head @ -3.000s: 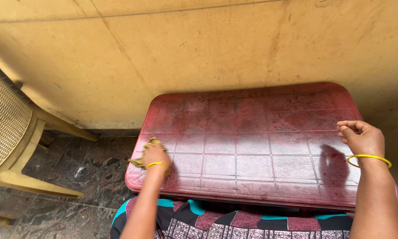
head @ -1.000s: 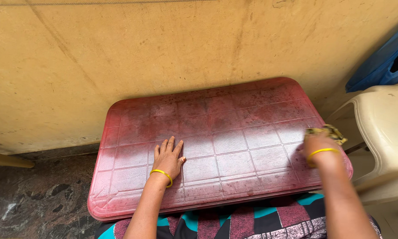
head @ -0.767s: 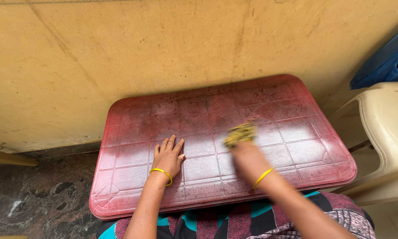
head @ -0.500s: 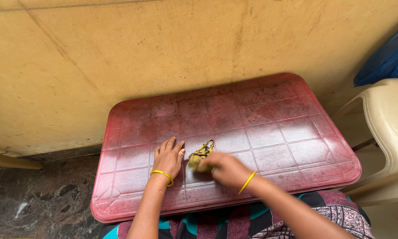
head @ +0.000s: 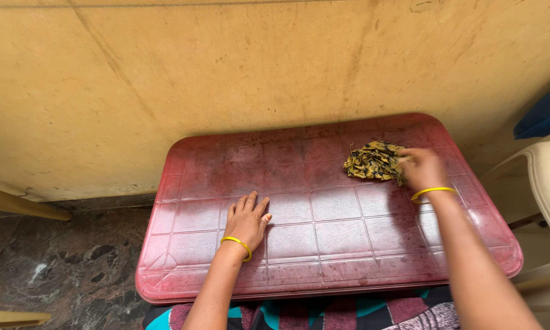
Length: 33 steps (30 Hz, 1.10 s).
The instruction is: The person wipes the surface of a red plastic table using a cloth and then rinses the cloth in a blue bucket of water.
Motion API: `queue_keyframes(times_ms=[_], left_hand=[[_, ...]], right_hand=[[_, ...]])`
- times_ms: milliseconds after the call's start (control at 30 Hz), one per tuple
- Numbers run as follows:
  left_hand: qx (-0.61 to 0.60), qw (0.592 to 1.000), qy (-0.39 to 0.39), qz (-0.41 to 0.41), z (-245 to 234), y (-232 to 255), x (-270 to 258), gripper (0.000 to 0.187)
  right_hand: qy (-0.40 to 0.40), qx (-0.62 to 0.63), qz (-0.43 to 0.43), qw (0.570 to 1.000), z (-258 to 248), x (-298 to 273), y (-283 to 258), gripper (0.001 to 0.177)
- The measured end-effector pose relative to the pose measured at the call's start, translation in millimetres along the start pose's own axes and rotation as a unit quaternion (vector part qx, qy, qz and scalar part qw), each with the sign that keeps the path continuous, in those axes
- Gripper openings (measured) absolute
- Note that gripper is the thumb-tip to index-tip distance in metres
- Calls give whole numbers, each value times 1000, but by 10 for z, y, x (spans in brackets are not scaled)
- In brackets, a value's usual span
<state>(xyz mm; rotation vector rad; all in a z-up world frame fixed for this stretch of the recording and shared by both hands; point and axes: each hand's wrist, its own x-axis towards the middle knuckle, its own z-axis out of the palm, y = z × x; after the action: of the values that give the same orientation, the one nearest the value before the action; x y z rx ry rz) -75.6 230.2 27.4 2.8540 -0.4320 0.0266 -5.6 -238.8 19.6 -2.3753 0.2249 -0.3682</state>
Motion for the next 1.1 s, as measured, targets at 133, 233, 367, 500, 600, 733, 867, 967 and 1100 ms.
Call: queue_keyframes(times_ms=[133, 233, 367, 500, 600, 733, 867, 967, 1100], left_hand=[[3, 1000, 5, -5, -62, 63, -6, 49], [12, 1000, 3, -8, -80, 75, 29, 47], [-35, 999, 34, -11, -63, 7, 59, 52], [-56, 997, 46, -14, -33, -26, 89, 59], [-8, 1000, 22, -13, -36, 16, 75, 56], [22, 999, -14, -19, -62, 44, 49, 53], [28, 999, -32, -10, -51, 15, 37, 61], [32, 999, -36, -3, -25, -11, 21, 65], [22, 999, -39, -2, -13, -24, 14, 68]], right_hand=[[6, -185, -107, 977, 535, -302, -614, 35], [-137, -43, -210, 967, 835, -679, -1237, 38], [-189, -53, -459, 866, 965, -1473, -1934, 31], [-206, -49, -479, 852, 828, -1598, -1955, 32], [-220, -128, -366, 895, 774, -1268, -1485, 31], [-127, -240, -172, 947, 292, -791, -456, 28], [-172, -367, 118, 907, -812, -737, 444, 29], [-195, -363, 214, 886, -1224, -978, 792, 32], [-292, -414, 180, 843, -1091, -1211, 440, 32]])
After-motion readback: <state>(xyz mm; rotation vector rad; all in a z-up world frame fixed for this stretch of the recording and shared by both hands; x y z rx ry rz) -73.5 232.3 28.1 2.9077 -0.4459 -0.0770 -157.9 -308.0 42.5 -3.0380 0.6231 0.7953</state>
